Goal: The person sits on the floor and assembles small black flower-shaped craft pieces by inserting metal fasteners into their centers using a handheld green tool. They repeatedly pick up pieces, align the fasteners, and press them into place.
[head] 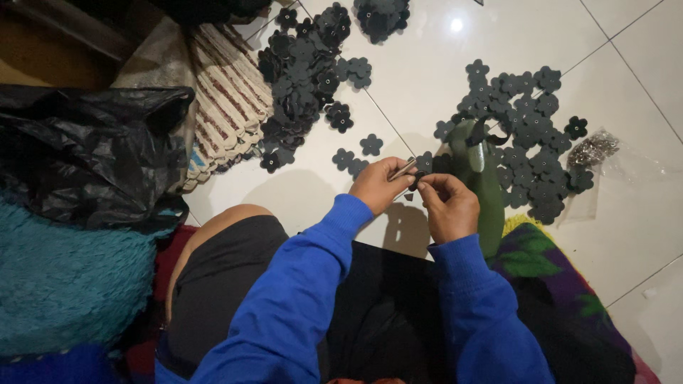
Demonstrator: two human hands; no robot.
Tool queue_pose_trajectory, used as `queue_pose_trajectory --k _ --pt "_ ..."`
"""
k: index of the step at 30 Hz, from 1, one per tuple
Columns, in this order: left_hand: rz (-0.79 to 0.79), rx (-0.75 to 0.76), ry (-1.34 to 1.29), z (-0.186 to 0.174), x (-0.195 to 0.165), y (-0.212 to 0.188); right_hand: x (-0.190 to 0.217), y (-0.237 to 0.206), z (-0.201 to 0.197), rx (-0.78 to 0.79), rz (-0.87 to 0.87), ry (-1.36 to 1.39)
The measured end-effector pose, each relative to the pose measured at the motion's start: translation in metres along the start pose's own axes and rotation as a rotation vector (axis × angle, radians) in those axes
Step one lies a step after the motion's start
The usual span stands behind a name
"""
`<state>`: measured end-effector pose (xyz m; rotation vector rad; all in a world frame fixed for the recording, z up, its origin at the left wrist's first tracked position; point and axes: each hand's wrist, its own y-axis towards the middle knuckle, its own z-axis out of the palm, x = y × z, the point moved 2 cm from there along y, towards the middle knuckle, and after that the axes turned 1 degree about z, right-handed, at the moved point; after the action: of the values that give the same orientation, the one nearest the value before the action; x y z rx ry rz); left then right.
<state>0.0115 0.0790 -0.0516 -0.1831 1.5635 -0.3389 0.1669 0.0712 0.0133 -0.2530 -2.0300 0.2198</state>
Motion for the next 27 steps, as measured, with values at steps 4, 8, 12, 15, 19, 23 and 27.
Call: queue_pose_trajectory --k 4,8,12,15,19,23,27 --pt "0.008 0.009 -0.014 0.0 0.002 0.001 -0.005 0.001 0.0 0.008 0.034 0.012" --pt "0.017 0.003 -0.005 -0.001 0.002 0.001 -0.006 0.002 0.0 0.017 0.017 0.014" --pt "-0.03 0.042 0.028 -0.002 0.0 0.0 -0.008 0.002 0.0 0.034 0.061 0.005" --pt "-0.054 0.06 0.03 -0.002 -0.001 -0.001 -0.009 0.002 -0.001 0.014 0.032 -0.035" --pt "-0.003 0.081 -0.029 -0.004 -0.004 -0.001 -0.012 0.004 -0.001 0.03 -0.027 0.071" --pt "0.036 0.1 -0.041 -0.004 -0.008 -0.002 -0.018 0.006 -0.001 0.053 0.002 0.153" --pt "-0.047 0.091 -0.012 -0.005 -0.008 -0.003 -0.023 0.008 0.0 0.088 0.04 0.283"
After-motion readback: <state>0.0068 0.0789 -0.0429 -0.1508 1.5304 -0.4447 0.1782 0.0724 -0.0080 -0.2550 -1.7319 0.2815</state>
